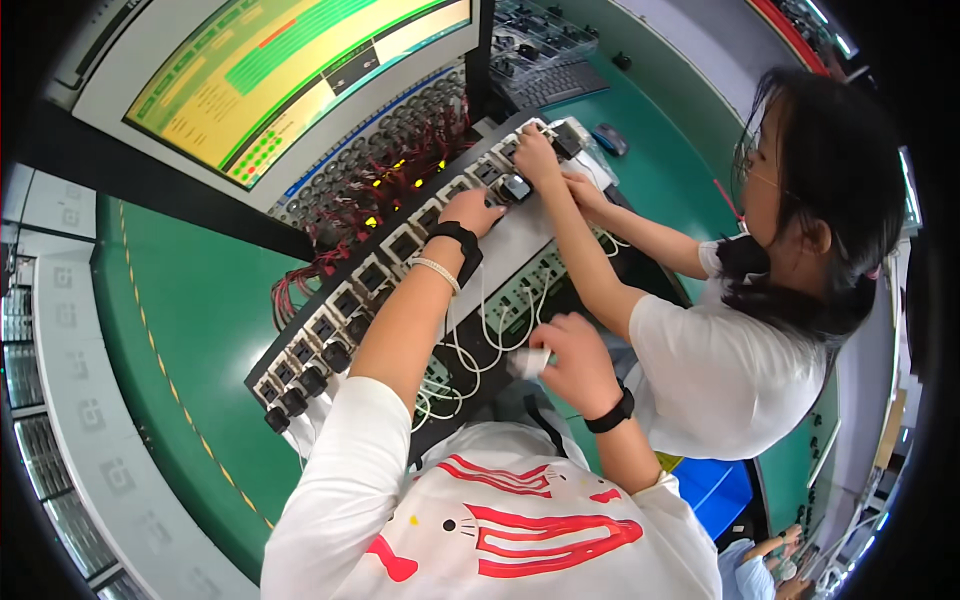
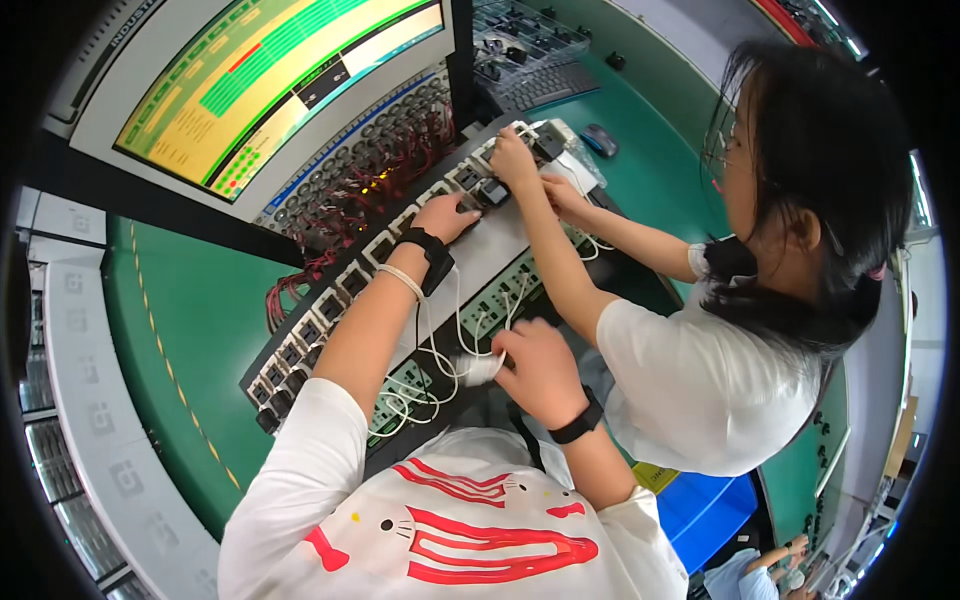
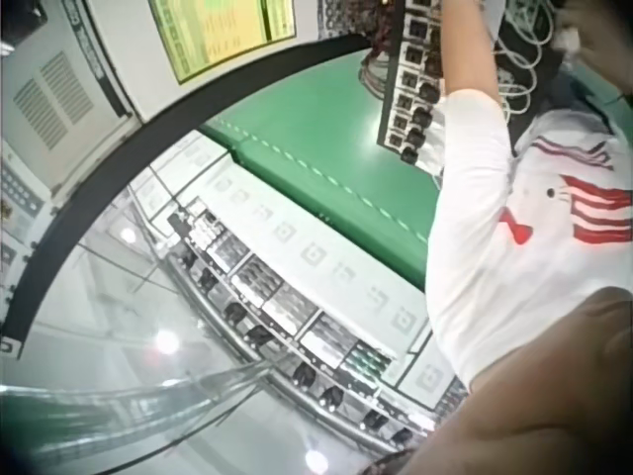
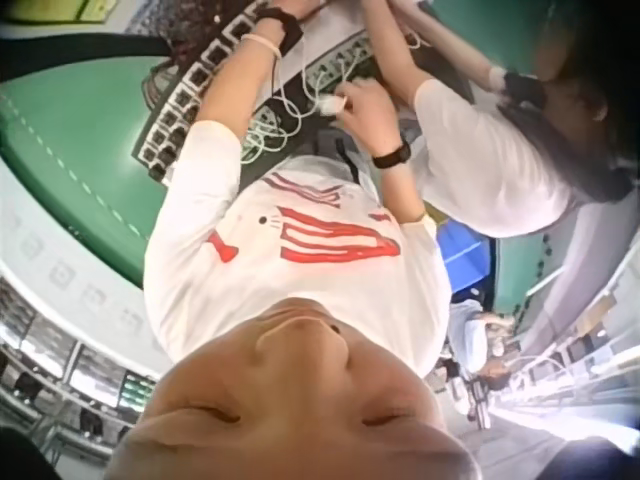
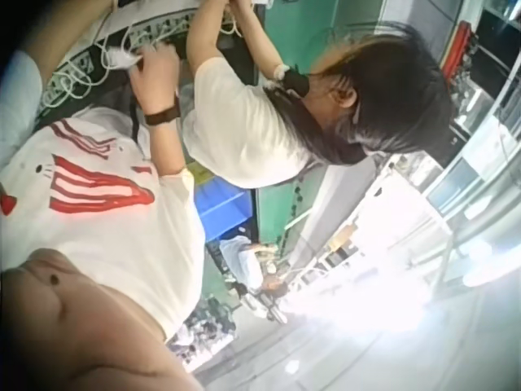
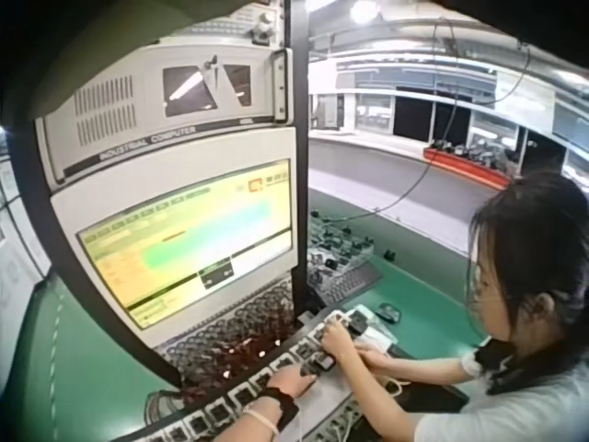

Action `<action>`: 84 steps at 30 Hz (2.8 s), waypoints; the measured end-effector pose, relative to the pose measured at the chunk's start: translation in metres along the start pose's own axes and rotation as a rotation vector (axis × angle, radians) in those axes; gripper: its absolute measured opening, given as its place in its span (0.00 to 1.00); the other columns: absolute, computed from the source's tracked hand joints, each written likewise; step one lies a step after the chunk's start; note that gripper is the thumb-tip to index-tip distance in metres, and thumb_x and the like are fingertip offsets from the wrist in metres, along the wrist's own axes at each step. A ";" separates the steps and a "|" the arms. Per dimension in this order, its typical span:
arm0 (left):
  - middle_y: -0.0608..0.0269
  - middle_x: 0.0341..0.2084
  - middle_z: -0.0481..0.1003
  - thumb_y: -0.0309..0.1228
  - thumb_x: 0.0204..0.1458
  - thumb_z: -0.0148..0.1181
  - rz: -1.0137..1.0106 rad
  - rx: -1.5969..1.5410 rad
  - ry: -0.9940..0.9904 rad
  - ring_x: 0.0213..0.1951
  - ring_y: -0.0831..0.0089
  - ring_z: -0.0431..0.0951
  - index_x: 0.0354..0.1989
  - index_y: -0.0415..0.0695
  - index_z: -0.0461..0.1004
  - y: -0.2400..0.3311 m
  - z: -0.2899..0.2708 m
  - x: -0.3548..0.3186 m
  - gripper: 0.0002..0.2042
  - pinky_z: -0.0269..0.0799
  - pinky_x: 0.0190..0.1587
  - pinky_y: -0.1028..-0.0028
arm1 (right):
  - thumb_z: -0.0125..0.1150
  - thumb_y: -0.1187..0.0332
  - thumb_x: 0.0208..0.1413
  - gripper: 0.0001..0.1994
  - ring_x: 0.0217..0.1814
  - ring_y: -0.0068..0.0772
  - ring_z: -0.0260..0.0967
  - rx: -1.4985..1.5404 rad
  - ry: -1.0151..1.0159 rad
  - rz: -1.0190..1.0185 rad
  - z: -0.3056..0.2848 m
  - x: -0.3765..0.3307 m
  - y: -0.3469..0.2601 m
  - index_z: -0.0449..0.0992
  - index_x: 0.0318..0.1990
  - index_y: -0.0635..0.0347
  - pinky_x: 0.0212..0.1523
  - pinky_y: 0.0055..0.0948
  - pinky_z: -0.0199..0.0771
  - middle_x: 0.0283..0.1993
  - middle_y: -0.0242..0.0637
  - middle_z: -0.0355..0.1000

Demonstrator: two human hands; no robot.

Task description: Testing electronic units by connecting them to a power strip rack and monitoring the output on a screen.

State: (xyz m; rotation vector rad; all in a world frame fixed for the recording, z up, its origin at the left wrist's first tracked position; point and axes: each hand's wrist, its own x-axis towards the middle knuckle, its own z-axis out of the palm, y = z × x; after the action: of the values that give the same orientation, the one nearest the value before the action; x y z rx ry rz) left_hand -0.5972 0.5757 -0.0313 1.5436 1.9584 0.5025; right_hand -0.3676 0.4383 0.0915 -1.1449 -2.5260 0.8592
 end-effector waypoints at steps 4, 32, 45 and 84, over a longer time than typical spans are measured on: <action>0.48 0.46 0.73 0.41 0.44 0.64 -0.060 0.006 -0.039 0.50 0.54 0.72 0.48 0.42 0.75 0.000 0.007 0.006 0.23 0.68 0.52 0.61 | 0.59 0.71 0.49 0.05 0.24 0.33 0.59 0.217 0.389 -0.137 -0.015 0.028 -0.018 0.71 0.31 0.62 0.27 0.30 0.61 0.25 0.36 0.61; 0.46 0.39 0.76 0.40 0.42 0.63 -0.030 -0.129 0.063 0.45 0.52 0.75 0.44 0.40 0.76 -0.010 0.014 0.007 0.21 0.69 0.49 0.62 | 0.42 0.62 0.61 0.17 0.36 0.58 0.67 0.344 0.341 0.602 0.156 0.167 0.112 0.70 0.30 0.67 0.37 0.47 0.64 0.30 0.54 0.70; 0.50 0.50 0.68 0.29 0.46 0.54 0.278 0.038 0.303 0.53 0.52 0.66 0.47 0.37 0.69 -0.002 0.005 -0.147 0.18 0.62 0.54 0.58 | 0.48 0.69 0.53 0.16 0.45 0.58 0.67 0.339 0.465 0.205 0.128 0.132 0.073 0.68 0.45 0.72 0.47 0.44 0.66 0.42 0.57 0.70; 0.52 0.24 0.72 0.31 0.37 0.63 0.118 0.461 -0.255 0.31 0.53 0.75 0.29 0.40 0.71 -0.071 -0.152 -0.305 0.12 0.71 0.34 0.59 | 0.45 0.67 0.62 0.09 0.28 0.22 0.63 0.673 -0.472 0.480 0.099 -0.065 -0.017 0.69 0.34 0.61 0.31 0.22 0.64 0.26 0.29 0.65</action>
State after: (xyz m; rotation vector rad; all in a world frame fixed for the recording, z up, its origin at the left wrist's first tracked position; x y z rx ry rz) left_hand -0.7025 0.2732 0.1050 1.9025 1.8701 -0.1140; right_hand -0.3775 0.3395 0.0238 -1.4191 -1.9532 2.1077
